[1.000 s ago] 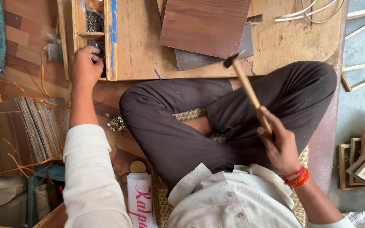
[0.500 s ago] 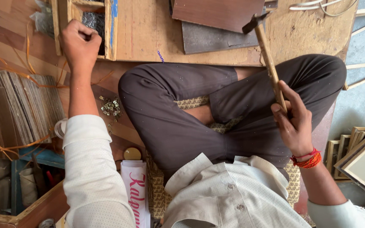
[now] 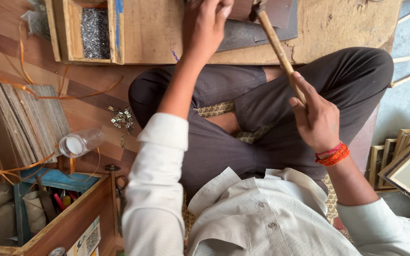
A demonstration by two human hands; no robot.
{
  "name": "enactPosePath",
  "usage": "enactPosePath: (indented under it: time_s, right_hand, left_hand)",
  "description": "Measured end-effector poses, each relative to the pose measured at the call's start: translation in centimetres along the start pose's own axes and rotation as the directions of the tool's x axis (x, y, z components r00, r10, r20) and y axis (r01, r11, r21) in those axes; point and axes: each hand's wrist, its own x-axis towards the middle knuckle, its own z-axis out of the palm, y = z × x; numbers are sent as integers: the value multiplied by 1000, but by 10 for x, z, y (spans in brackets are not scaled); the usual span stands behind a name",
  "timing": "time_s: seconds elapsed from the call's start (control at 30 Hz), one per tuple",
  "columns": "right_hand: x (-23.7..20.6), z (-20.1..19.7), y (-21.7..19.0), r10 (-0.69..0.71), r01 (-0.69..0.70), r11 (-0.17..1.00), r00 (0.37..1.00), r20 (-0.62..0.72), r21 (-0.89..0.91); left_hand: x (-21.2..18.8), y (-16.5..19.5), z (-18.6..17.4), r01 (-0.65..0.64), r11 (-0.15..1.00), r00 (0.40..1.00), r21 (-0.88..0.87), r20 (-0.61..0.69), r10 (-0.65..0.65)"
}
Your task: The person assembles a wooden picture frame by hammering nails into a wooden backing board. They handle a printed image, a wooden frame, nails, and a hammer, then place the backing board onto the frame.
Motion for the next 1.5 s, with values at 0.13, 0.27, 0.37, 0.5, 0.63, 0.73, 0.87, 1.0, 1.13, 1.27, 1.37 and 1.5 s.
enactPosePath:
  time_s: [0.13, 0.27, 0.37, 0.5, 0.63, 0.73, 0.87, 1.0, 1.13, 1.27, 1.37, 1.5]
  right_hand:
    - [3, -2, 1, -45, 46, 998, 999, 5, -54]
    - [7, -7, -1, -98, 98, 995, 995, -17, 8]
    - [12, -5, -5, -117, 120, 992, 990, -74, 34]
    - [17, -2, -11, -27, 26, 997, 999, 17, 77]
    - [17, 2, -17, 12, 8, 976, 996, -86, 219]
    - [16, -2, -16, -36, 43, 980, 999, -40, 194]
    - [10, -9, -10, 28, -32, 995, 998, 53, 91]
    - [4, 5, -5, -147, 220, 960, 924, -353, 176]
    - [12, 27, 10, -107, 106, 994, 987, -116, -14]
    - [5, 27, 16, -109, 107, 994, 983, -144, -27]
    - [4, 20, 11, -241, 340, 929, 858, -453, 149]
    - [19, 6, 6, -122, 116, 991, 987, -99, -67]
  left_hand:
    - [1, -3, 27, -82, 995, 996, 59, -20, 84]
    - [-4, -13, 35, -45, 998, 998, 49, 49, 43]
    - [-5, -16, 37, -48, 996, 997, 77, 58, 44]
    - [-2, -14, 36, -35, 994, 998, 103, 48, 30]
    - [-2, -11, 33, -14, 996, 996, 91, 89, 6]
    - [-3, -7, 34, -26, 994, 997, 103, 81, 17]
    - [-1, -11, 33, -109, 985, 994, 133, -6, 111]
    - [-2, -21, 27, 46, 995, 978, 93, 197, -64]
    - [-11, -21, 26, -7, 984, 991, 179, 129, -17]
    - [-16, -15, 26, 16, 982, 987, 188, 152, -45]
    - [-15, -14, 25, -18, 972, 991, 233, 130, -13]
    - [-16, -19, 30, 8, 976, 989, 219, 142, -40]
